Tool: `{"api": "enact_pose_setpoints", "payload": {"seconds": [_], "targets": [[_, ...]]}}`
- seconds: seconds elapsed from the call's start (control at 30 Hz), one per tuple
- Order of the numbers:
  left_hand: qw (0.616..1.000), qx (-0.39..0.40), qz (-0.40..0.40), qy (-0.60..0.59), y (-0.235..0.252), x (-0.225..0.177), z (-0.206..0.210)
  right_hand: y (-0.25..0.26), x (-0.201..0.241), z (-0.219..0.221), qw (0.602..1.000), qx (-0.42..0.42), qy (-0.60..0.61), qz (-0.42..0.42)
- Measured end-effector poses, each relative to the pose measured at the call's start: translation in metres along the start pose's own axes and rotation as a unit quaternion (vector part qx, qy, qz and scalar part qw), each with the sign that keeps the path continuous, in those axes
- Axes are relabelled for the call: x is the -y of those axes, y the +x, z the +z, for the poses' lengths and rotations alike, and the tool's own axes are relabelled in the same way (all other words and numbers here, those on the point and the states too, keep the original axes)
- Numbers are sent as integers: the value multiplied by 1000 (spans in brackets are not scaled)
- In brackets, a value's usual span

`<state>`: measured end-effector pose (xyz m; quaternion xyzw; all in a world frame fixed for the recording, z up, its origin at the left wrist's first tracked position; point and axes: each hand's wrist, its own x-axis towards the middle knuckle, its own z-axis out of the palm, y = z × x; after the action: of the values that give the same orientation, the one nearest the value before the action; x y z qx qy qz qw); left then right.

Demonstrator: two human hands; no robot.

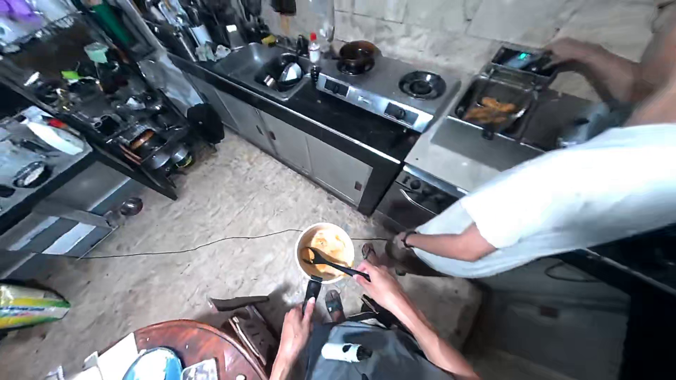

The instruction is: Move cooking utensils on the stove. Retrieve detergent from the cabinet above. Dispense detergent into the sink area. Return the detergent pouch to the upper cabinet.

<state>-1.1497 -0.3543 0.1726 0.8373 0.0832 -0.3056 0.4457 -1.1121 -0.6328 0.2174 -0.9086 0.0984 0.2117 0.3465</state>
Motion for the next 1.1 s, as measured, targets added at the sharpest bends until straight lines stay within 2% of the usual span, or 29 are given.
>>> {"api": "enact_pose_setpoints", "payload": {"seconds": [0.17, 0.37, 0.53, 0.7, 0.8, 0.97, 1.1], "targets": [[995, 10, 31, -96, 109, -34, -69, 115, 58, -18, 999, -18, -12, -31], [983, 25, 43, -174, 279, -116, -132, 274, 108, -68, 999, -44, 17, -27], [991, 24, 46, -126, 442, -206, -189, 431, 149, -133, 995, -90, 39, -32], [987, 27, 1, -161, 576, -304, -240, 578, 197, -199, 990, -131, 52, -11], [990, 30, -1, -141, 657, -351, -273, 657, 227, -229, 985, -152, 81, 7], [996, 47, 12, -78, 788, -412, -319, 775, 252, -256, 974, -188, 118, 43], [994, 98, 22, -42, 874, -433, -345, 841, 262, -253, 962, -220, 131, 90]]}}
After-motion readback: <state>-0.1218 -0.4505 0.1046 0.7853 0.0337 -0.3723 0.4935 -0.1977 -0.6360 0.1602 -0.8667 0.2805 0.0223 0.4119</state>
